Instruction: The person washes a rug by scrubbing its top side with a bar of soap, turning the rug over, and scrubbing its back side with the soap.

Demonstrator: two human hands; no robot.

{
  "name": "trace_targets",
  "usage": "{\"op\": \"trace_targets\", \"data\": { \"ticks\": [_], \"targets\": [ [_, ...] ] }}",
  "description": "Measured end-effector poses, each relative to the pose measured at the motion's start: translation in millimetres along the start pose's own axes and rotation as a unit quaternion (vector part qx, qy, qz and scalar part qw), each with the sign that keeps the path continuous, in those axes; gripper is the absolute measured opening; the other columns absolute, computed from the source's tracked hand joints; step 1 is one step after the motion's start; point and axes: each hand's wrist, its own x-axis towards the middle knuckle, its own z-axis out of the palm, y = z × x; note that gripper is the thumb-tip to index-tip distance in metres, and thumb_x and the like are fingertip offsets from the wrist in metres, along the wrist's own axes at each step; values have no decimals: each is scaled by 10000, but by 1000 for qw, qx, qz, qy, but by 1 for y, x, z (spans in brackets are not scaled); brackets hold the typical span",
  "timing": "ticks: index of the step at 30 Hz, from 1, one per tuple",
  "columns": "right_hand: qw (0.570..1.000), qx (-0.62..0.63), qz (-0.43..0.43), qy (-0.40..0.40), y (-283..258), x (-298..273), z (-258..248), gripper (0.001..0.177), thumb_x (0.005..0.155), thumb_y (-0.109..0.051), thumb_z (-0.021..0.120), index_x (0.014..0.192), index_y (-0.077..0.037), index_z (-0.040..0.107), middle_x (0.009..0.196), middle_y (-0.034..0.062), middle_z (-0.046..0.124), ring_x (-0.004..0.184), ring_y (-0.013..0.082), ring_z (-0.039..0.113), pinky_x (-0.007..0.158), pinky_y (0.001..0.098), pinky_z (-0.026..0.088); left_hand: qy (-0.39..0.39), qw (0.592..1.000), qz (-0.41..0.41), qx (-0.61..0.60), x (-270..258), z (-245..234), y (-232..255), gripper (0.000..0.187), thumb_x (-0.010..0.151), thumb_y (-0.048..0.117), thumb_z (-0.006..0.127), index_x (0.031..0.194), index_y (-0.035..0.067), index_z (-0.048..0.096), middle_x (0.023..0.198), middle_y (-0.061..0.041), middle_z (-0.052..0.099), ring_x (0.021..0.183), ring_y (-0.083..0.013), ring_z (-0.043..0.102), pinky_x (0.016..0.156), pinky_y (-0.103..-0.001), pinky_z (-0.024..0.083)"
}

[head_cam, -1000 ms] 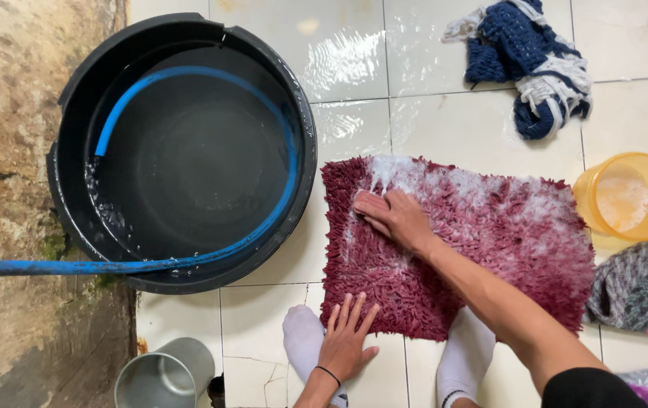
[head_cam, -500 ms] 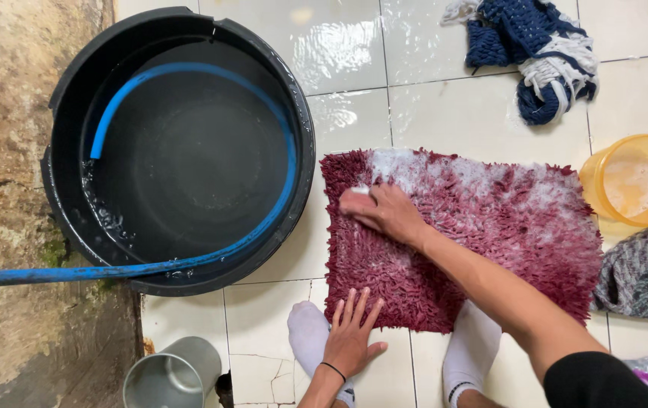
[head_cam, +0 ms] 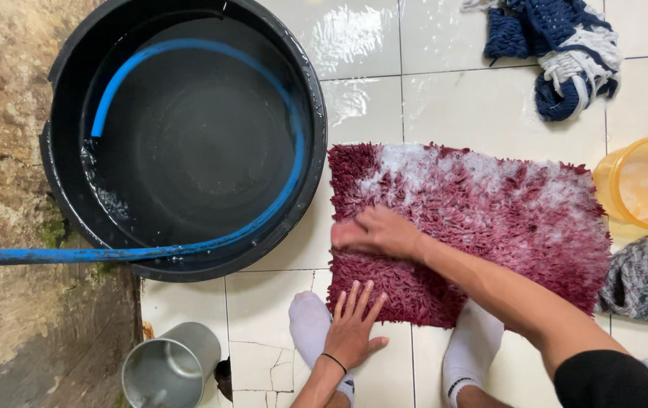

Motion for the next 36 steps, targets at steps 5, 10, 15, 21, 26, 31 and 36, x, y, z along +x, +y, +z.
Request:
{"op": "trace_targets", "data": {
  "ticks": [5,10,15,21,26,31,36],
  "targets": [
    [978,-40,191,75,16,30,-21,411,999,-442,597,1409,-431,572,964,48,555,854,229,523,736,383,449,5,1000,3,6,-2,4,2,941,873,557,692,1621,185,258,1688,-158,137,1550,-378,54,1223,-545,35],
    [988,100,112,-25,-46,-4,-20,372,943,-457,651,1309,-401,689,850,76,539,747,244,515,653,411,432,24,1000,9,9,-1,9,-1,932,894,581,677,1624,180,257,1683,-165,146,1547,-390,53,1221,-554,31],
    [970,207,126,-18,-39,-11,3,365,1023,-551,645,1126,-212,555,902,56,496,794,217,489,703,409,413,8,1000,4,-12,-1,5,0,921,885,558,685,1616,174,276,1678,-180,146,1544,-386,61,1214,-553,27],
    [974,-15,224,44,33,29,-33,387,968,-434,652,1355,-435,660,876,59,506,775,246,494,676,386,439,30,999,11,-16,-2,-10,7,832,888,497,682,1574,139,378,1666,-173,190,1532,-385,108,1210,-551,67],
    [967,6,244,74,16,22,-40,401,987,-424,660,1383,-363,659,922,74,524,822,263,509,721,411,442,155,986,2,-60,6,-10,8,538,986,300,650,1434,35,514,1621,-199,326,1517,-399,242,1212,-528,240],
    [973,101,203,32,-36,-11,-44,384,943,-437,694,1322,-378,684,888,88,533,784,266,519,684,410,443,256,964,62,-29,37,-10,-2,500,971,153,644,1431,4,521,1575,-218,402,1497,-388,326,1217,-521,320],
    [970,90,221,37,-28,-32,-44,385,950,-446,688,1325,-359,695,900,83,549,809,262,528,695,423,444,187,981,25,49,51,-7,-7,717,955,444,606,1506,32,407,1613,-219,289,1490,-398,234,1197,-528,205]
  ]
}}
